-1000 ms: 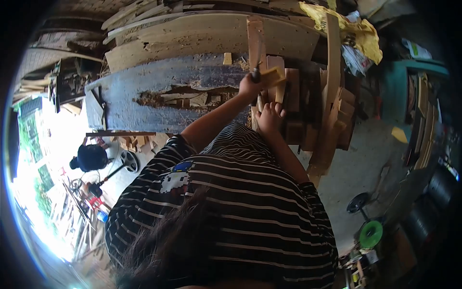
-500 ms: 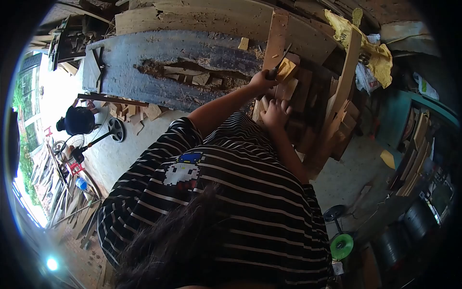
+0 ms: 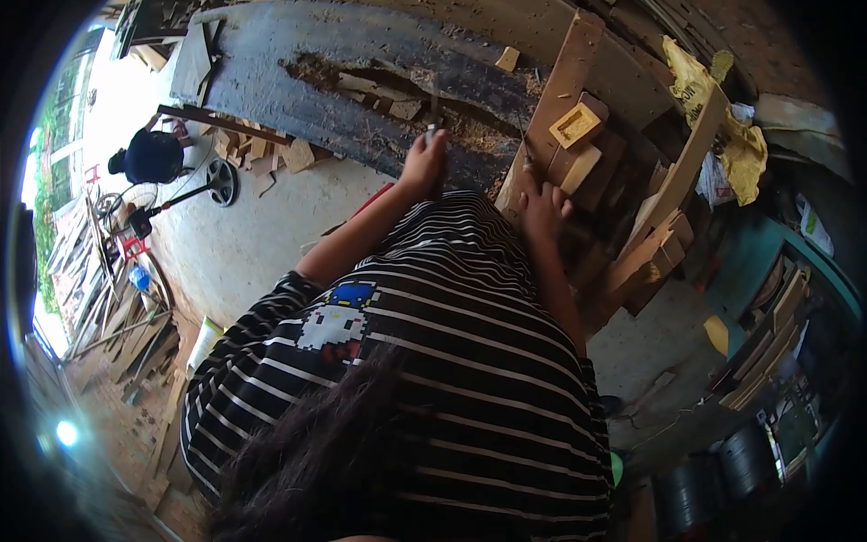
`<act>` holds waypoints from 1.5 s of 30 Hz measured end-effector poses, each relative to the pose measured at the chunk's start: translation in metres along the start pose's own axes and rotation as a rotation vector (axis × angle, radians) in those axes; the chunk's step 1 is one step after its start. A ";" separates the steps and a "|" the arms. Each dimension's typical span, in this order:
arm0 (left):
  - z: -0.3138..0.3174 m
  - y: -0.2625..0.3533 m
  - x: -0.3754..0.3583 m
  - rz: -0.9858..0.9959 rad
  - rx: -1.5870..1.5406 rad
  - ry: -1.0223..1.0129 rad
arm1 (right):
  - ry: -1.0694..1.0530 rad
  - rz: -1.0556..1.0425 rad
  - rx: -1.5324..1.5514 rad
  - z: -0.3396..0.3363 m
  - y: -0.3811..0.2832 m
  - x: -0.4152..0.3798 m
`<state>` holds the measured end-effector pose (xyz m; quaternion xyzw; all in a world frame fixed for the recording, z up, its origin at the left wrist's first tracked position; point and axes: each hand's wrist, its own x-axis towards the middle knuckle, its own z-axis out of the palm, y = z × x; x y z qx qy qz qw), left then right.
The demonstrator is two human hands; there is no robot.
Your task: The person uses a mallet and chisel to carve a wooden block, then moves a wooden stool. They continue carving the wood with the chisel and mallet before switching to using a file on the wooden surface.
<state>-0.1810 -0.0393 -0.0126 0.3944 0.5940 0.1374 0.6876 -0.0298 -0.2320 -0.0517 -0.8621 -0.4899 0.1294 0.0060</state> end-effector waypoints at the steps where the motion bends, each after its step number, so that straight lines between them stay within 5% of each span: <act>1: -0.016 -0.006 -0.001 0.024 -0.027 0.065 | -0.076 0.082 0.058 -0.011 -0.004 0.005; 4: -0.054 -0.031 -0.005 0.056 -0.179 0.187 | -0.096 0.127 0.107 -0.023 -0.014 0.018; 7: -0.078 -0.041 -0.021 -0.067 -0.274 0.234 | 0.096 0.170 0.518 -0.016 -0.014 0.028; 10: -0.080 -0.050 -0.034 -0.187 -0.449 0.334 | -0.077 0.287 0.730 -0.024 -0.011 0.024; 15: -0.085 -0.066 -0.042 -0.286 -0.569 0.356 | -0.007 0.226 0.846 -0.020 0.006 0.014; 23: -0.077 -0.076 -0.057 -0.447 -0.668 0.197 | 0.007 0.263 0.813 -0.027 0.022 -0.006; 26: -0.074 -0.084 -0.055 -0.474 -0.684 0.169 | 0.126 0.123 0.673 -0.020 0.021 -0.007; 30: -0.069 -0.086 -0.053 -0.467 -0.793 0.151 | 0.226 0.273 0.555 -0.020 0.020 -0.002; 33: -0.061 -0.088 -0.047 -0.422 -0.785 0.170 | 0.190 0.585 0.722 -0.033 0.020 0.002; 40: -0.063 -0.079 0.008 -0.196 -0.615 0.381 | 0.143 0.602 0.666 -0.032 0.027 0.001; 45: -0.046 -0.088 -0.024 -0.344 -0.705 0.184 | 0.142 0.568 0.656 -0.039 0.030 -0.002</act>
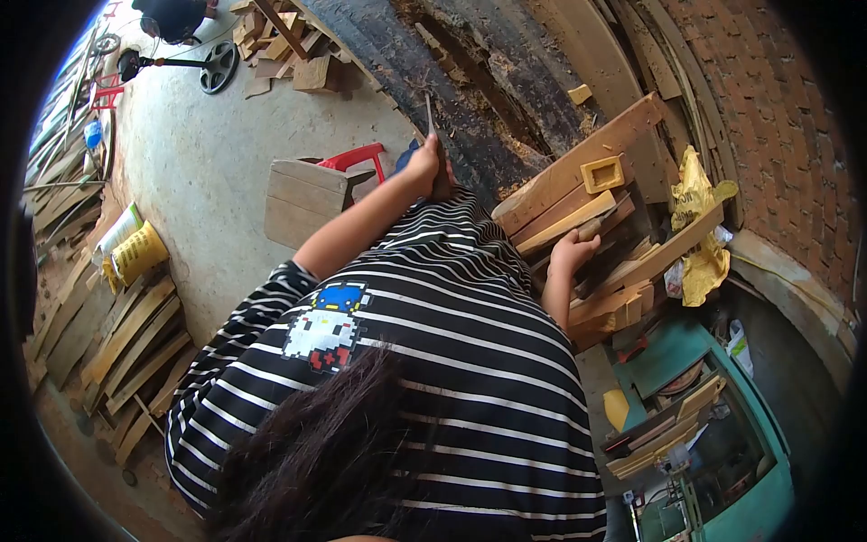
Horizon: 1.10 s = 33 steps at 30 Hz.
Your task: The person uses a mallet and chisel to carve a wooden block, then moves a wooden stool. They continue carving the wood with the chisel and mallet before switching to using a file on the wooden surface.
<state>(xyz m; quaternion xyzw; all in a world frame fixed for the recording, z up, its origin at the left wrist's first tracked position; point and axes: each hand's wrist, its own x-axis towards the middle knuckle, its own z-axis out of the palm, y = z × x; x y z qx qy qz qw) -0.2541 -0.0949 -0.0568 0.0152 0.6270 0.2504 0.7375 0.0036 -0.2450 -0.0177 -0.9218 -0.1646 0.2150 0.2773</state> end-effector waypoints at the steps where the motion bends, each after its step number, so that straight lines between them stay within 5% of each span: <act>1: 0.003 -0.003 -0.010 -0.052 -0.039 0.067 | -0.004 -0.004 -0.001 -0.001 0.000 0.000; 4: 0.005 0.008 -0.012 -0.161 -0.072 0.046 | 0.023 0.028 -0.010 0.001 0.005 0.000; 9: -0.003 -0.009 -0.005 0.120 0.185 0.128 | 0.009 0.072 0.026 0.002 0.008 0.002; 16: 0.006 -0.014 -0.004 0.108 0.048 0.158 | 0.014 0.106 -0.013 -0.001 0.031 0.000; 18: -0.009 -0.016 0.008 0.334 0.434 0.218 | 0.016 0.068 -0.045 -0.002 0.036 0.001; 25: -0.019 -0.018 0.015 0.354 0.438 0.198 | -0.008 0.063 -0.098 -0.006 0.031 0.003; 31: -0.021 -0.015 0.016 -0.014 -0.036 -0.067 | 0.004 0.072 -0.064 0.000 0.034 0.001; 33: -0.023 -0.019 0.025 0.284 0.278 0.041 | 0.007 0.077 -0.069 0.003 0.038 0.001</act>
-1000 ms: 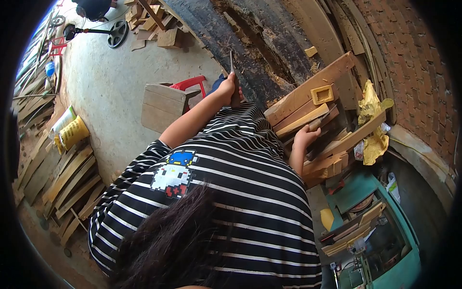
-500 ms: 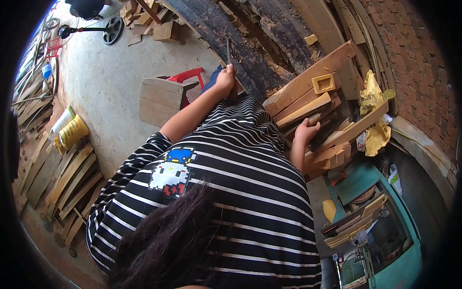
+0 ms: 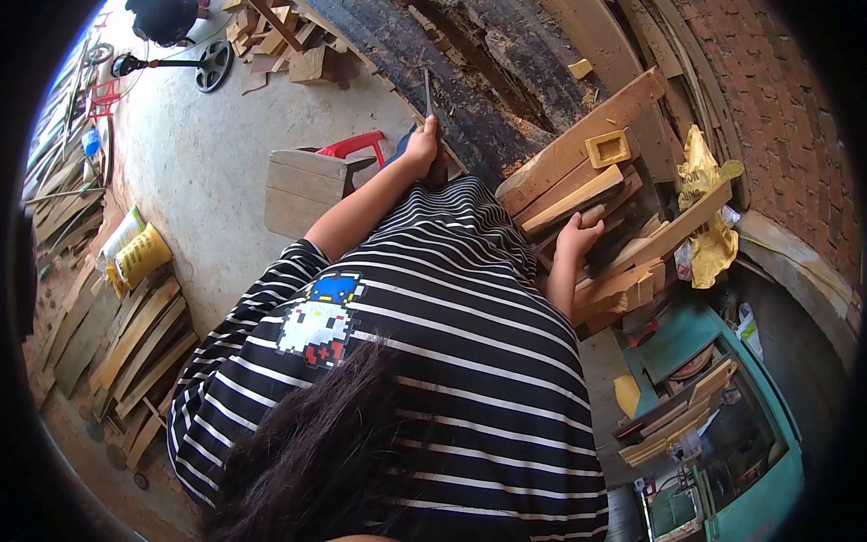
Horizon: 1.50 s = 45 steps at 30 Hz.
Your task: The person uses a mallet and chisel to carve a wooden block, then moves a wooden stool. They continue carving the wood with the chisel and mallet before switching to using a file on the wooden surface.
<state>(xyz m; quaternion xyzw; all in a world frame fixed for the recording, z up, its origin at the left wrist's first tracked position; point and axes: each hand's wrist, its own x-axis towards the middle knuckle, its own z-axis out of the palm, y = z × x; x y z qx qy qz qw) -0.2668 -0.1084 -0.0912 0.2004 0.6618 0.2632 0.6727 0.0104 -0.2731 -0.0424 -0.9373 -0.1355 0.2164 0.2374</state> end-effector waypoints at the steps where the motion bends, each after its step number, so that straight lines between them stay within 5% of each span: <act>1: -0.003 0.005 0.005 0.138 0.342 0.171 | 0.002 -0.013 -0.009 0.002 0.003 0.002; 2: -0.009 0.011 0.010 0.280 0.683 0.341 | 0.007 -0.026 -0.018 0.004 0.007 0.004; 4: -0.011 0.018 0.018 0.355 0.759 0.390 | 0.017 -0.053 -0.062 0.003 0.008 0.003; 6: 0.006 0.018 0.025 0.141 0.394 0.232 | 0.014 -0.035 -0.054 -0.002 0.004 0.003; 9: 0.026 0.009 0.016 0.130 0.125 0.030 | -0.018 -0.008 -0.018 -0.012 -0.002 -0.008; 14: 0.044 0.015 -0.031 -0.073 -0.166 -0.002 | 0.126 -0.136 -0.025 -0.006 0.012 -0.009; 17: 0.039 0.007 -0.019 -0.261 -0.430 0.024 | 0.348 -0.700 -0.147 -0.022 -0.039 -0.038; 18: 0.036 0.003 -0.013 -0.322 -0.498 -0.018 | 0.306 -0.868 -0.096 -0.020 -0.049 -0.038; 22: 0.038 0.010 -0.018 -0.386 -0.514 -0.019 | -0.599 -0.403 0.552 0.036 -0.072 -0.042; 24: 0.038 0.002 -0.010 -0.435 -0.494 -0.118 | -0.840 -0.304 0.387 0.058 -0.096 -0.056; 28: 0.039 0.000 -0.012 -0.452 -0.383 -0.202 | -0.888 -0.611 0.037 0.108 -0.106 -0.073; 31: 0.037 0.010 -0.012 -0.303 -0.016 0.043 | -0.904 -0.709 -0.010 0.109 -0.109 -0.082; 36: 0.023 0.006 0.036 -0.185 -0.235 -0.086 | -0.863 -0.845 -0.179 0.105 -0.122 -0.073; 38: 0.027 0.025 0.037 -0.421 -0.340 -0.028 | -0.871 -0.900 -0.259 0.100 -0.131 -0.075; 40: 0.032 0.022 0.040 -0.438 -0.411 -0.011 | -0.863 -0.925 -0.259 0.103 -0.131 -0.076; 45: 0.030 0.015 0.052 -0.299 -0.327 -0.064 | -0.860 -0.904 -0.338 0.097 -0.142 -0.073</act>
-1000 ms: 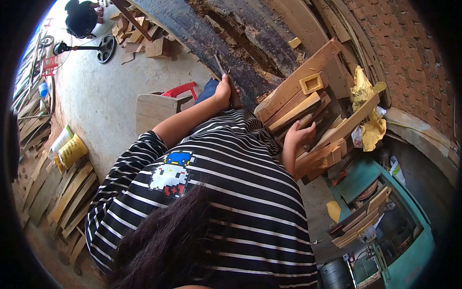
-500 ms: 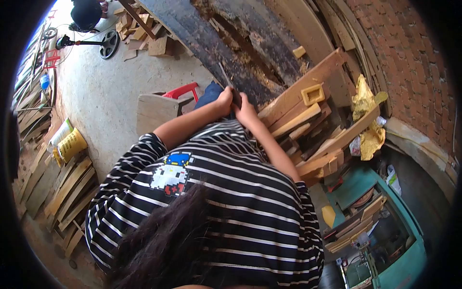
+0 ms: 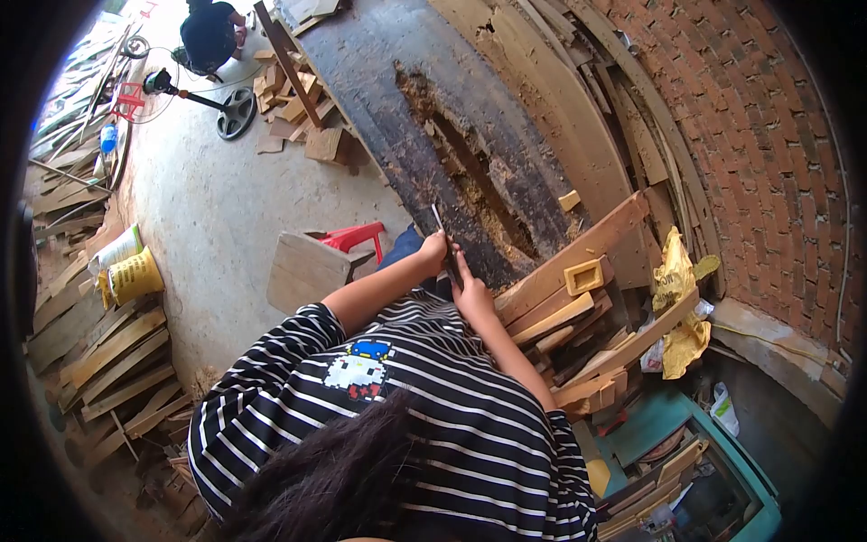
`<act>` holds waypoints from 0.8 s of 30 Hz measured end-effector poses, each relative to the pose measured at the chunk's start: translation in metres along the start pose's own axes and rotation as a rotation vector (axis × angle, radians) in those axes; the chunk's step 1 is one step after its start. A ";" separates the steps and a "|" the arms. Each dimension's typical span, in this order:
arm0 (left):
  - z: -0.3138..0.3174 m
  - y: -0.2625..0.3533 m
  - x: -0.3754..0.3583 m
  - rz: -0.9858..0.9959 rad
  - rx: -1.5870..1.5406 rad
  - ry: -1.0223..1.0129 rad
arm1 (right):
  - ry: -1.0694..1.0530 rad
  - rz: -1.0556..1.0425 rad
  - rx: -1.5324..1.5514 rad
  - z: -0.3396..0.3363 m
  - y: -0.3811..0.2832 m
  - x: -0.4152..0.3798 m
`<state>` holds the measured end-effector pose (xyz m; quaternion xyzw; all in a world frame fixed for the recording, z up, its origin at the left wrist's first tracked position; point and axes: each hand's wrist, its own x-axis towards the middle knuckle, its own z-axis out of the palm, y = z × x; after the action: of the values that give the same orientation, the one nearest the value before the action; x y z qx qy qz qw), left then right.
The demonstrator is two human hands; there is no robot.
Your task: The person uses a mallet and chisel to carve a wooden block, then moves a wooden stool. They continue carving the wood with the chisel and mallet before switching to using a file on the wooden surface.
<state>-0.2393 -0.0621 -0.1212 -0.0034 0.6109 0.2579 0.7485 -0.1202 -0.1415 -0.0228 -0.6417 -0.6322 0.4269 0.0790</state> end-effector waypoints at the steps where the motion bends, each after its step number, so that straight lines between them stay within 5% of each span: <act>1: 0.003 0.005 -0.006 0.014 0.042 0.012 | -0.028 0.035 -0.018 0.001 0.001 0.001; 13: 0.022 0.014 -0.031 0.263 0.432 0.226 | -0.070 0.056 0.064 -0.007 0.003 0.005; 17: 0.009 0.039 0.014 0.665 0.673 0.546 | -0.042 0.042 0.024 -0.014 -0.034 0.055; 21: 0.001 0.095 0.012 0.535 0.689 0.501 | -0.097 0.160 0.010 -0.020 -0.063 0.087; 24: -0.004 0.101 -0.003 0.351 0.542 0.226 | -0.084 0.165 0.125 -0.025 -0.059 0.084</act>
<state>-0.2824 0.0236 -0.0881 0.2724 0.7276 0.2091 0.5939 -0.1614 -0.0460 -0.0069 -0.6670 -0.5521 0.4970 0.0571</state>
